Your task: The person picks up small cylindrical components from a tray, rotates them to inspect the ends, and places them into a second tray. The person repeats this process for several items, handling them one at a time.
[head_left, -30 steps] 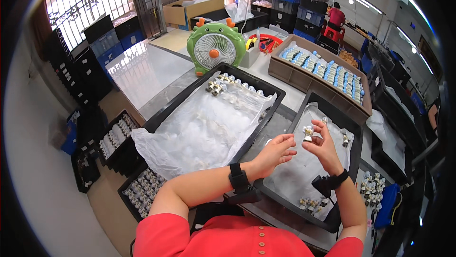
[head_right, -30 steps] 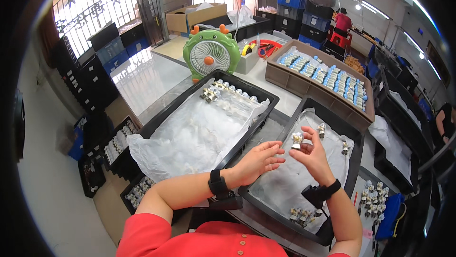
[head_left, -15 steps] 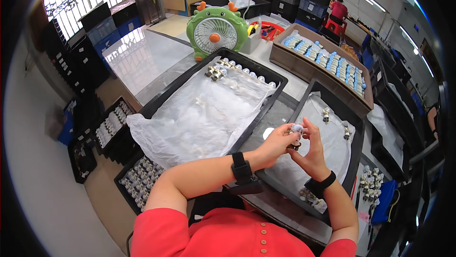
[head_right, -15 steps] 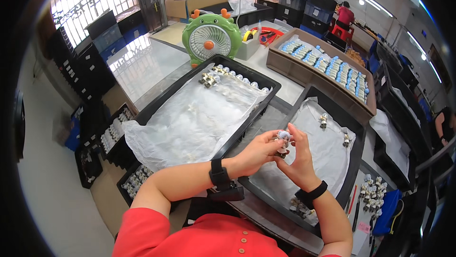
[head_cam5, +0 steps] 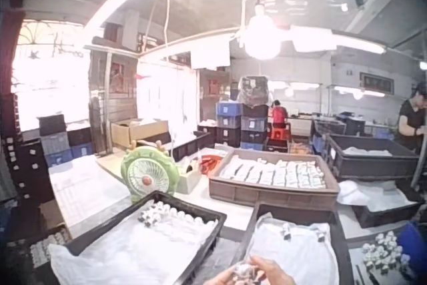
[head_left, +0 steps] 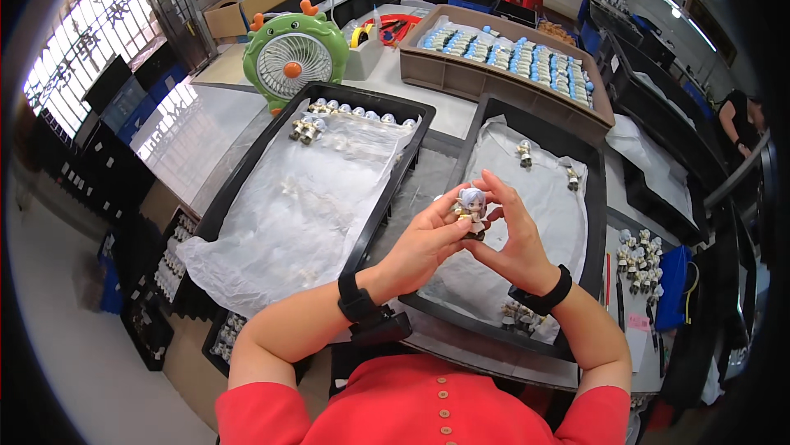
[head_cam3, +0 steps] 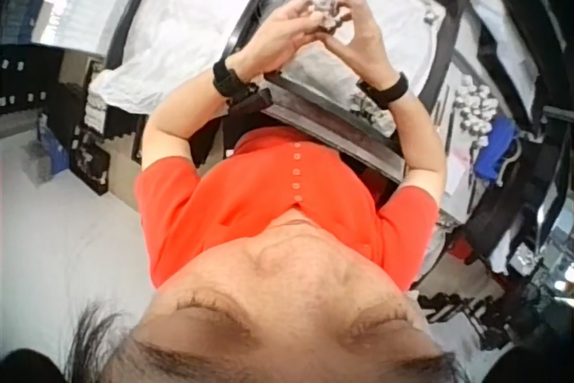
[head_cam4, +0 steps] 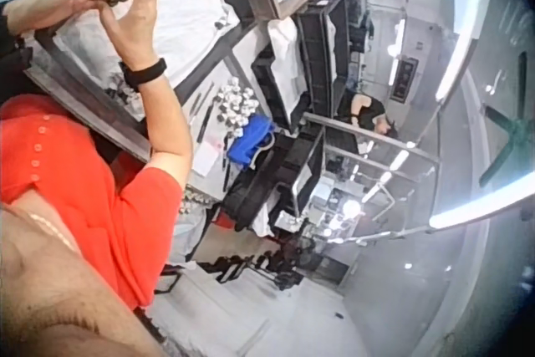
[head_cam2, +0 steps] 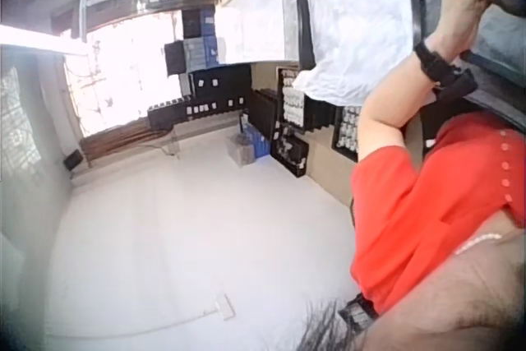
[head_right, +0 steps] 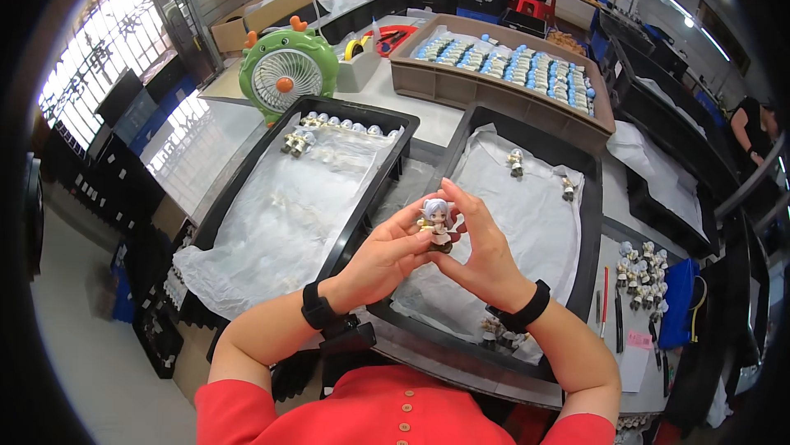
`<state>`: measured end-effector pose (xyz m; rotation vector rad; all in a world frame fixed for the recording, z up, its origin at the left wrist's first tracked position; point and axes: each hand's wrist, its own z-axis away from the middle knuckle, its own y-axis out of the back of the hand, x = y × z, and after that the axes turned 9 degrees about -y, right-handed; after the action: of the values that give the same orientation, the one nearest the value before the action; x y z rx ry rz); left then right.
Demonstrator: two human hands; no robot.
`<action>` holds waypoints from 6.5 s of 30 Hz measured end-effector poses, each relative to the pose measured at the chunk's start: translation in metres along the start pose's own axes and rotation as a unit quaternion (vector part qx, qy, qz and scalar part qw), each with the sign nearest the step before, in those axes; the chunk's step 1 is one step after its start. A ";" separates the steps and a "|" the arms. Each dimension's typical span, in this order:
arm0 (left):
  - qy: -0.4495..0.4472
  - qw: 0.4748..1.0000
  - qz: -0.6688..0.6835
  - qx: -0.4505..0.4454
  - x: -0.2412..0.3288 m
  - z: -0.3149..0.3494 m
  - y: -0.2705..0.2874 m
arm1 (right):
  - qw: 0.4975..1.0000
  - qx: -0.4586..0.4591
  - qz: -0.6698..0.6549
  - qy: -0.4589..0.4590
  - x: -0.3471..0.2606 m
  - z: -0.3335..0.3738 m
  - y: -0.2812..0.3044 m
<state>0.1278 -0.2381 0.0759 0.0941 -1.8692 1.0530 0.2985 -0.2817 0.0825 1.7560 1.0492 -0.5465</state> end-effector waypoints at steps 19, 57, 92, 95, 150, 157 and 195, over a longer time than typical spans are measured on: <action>0.052 0.998 0.027 0.015 -0.014 -0.001 0.012 | 0.997 -0.009 -0.049 -0.063 0.019 0.012 -0.004; 0.040 0.999 0.009 -0.025 -0.010 -0.003 0.002 | 0.996 -0.031 -0.040 -0.067 0.019 0.016 0.008; 0.072 0.995 0.062 0.021 -0.010 -0.003 0.009 | 0.992 -0.010 -0.087 -0.089 0.018 0.018 0.008; 0.069 0.996 0.034 0.033 -0.009 -0.002 0.006 | 0.994 -0.008 -0.081 -0.076 0.016 0.018 0.009; 0.053 0.998 0.021 -0.017 -0.007 -0.007 0.001 | 0.993 -0.014 -0.068 -0.090 0.017 0.021 0.004; 0.048 0.998 0.046 0.000 -0.009 -0.005 0.005 | 0.990 -0.025 -0.080 -0.115 0.018 0.022 0.005; -0.050 0.976 -0.198 -0.074 -0.017 0.000 0.002 | 0.995 0.033 -0.072 -0.053 0.010 0.019 0.013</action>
<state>0.1362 -0.2424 0.0615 0.4212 -1.9109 0.6425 0.3166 -0.2971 0.0738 1.6970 1.0984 -0.7644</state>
